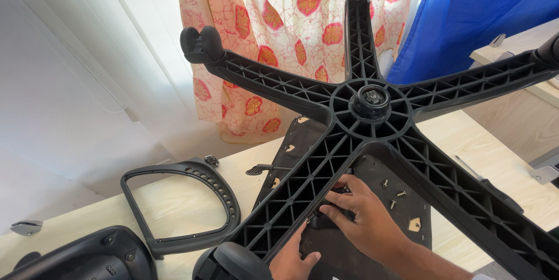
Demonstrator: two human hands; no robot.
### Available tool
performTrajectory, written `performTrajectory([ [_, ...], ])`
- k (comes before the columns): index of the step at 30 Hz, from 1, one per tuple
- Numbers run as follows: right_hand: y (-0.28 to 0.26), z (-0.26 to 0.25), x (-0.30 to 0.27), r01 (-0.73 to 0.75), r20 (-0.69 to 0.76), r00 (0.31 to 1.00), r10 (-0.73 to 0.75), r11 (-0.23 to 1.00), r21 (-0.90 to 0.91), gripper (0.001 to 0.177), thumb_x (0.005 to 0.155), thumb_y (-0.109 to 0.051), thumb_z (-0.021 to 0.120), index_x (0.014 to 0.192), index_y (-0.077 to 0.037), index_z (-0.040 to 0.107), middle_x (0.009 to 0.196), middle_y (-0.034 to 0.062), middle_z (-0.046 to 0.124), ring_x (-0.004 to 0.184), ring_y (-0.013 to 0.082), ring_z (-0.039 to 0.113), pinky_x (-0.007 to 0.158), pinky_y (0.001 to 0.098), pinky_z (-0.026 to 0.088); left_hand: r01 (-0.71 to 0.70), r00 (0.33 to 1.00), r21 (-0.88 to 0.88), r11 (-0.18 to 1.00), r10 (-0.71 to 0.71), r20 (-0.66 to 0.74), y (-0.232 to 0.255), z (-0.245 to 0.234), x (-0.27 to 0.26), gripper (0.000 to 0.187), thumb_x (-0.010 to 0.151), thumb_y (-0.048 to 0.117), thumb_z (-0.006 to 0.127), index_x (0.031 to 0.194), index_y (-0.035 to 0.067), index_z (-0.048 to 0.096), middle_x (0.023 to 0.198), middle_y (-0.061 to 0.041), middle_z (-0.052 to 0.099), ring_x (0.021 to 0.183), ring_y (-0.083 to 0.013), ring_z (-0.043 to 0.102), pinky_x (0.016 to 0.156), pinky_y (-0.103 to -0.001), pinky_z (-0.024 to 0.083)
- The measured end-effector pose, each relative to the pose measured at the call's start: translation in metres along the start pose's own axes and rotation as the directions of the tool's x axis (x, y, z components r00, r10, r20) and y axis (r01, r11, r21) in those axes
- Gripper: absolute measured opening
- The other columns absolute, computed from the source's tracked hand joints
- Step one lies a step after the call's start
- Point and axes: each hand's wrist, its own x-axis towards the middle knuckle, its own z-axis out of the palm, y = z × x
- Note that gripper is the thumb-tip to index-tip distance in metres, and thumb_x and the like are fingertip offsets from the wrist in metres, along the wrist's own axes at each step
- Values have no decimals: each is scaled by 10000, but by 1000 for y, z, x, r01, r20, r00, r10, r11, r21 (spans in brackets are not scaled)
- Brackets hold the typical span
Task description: The person assembles an office chair by attaching the seat to the five-star base. They align the seat plate over the central gas-lift stem, insert screws into the mounting holes, and tighten them with a screwdriver. The person repeats this for multiple screws to secure the seat to the base.
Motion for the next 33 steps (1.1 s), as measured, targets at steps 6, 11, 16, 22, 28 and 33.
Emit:
performTrajectory([
  [6, 0, -4, 5, -333, 148, 938, 314, 934, 131, 257, 863, -91, 709, 1106, -51, 781, 1049, 28, 738, 894, 152, 758, 773, 283, 617, 21, 1000, -45, 999, -20, 12, -1, 0, -1, 890, 814, 254, 797, 1572, 313, 335, 1523, 0, 529, 1263, -156, 653, 1060, -311, 522],
  [11, -6, -4, 4, -200, 129, 974, 188, 976, 84, 219, 855, -64, 730, 1067, -26, 774, 1088, 45, 720, 958, 178, 717, 810, 306, 578, -64, 997, -40, 997, 66, 44, -7, 0, 6, 899, 851, 255, 806, 1586, 253, 289, 1546, -49, 477, 1340, -186, 571, 1081, -333, 491],
  [16, -8, -1, 3, -236, 136, 965, 224, 969, 78, 234, 815, -109, 792, 1046, -84, 822, 1078, 57, 674, 927, 176, 722, 773, 285, 600, -24, 1000, -13, 1000, 23, -15, -10, 10, 7, 876, 825, 300, 825, 1569, 280, 361, 1418, -75, 590, 1288, -218, 591, 1100, -349, 456],
  [22, -8, 4, -4, -235, 113, 968, 223, 967, 97, 269, 836, -55, 741, 1097, -69, 803, 1046, 44, 713, 899, 185, 721, 768, 300, 576, -107, 992, -106, 989, 99, -79, -23, 11, -5, 810, 792, 314, 816, 1514, 295, 449, 1340, -86, 627, 1278, -243, 596, 1112, -367, 460],
  [28, -7, 5, -6, -226, 160, 965, 206, 967, 120, 253, 864, -18, 691, 1111, 4, 737, 1077, 58, 740, 918, 187, 741, 797, 301, 570, -14, 1000, -90, 996, 11, -27, -14, 4, -14, 800, 834, 335, 788, 1539, 300, 411, 1468, -111, 503, 1384, -274, 495, 1160, -392, 409],
  [33, -6, 5, -9, -237, 212, 954, 211, 966, 108, 263, 875, -31, 684, 1132, 10, 719, 1081, 53, 744, 896, 191, 748, 787, 301, 571, 18, 1000, -133, 991, -21, -18, -9, 8, -18, 801, 852, 325, 770, 1558, 313, 391, 1467, -89, 433, 1396, -276, 433, 1163, -397, 401],
])
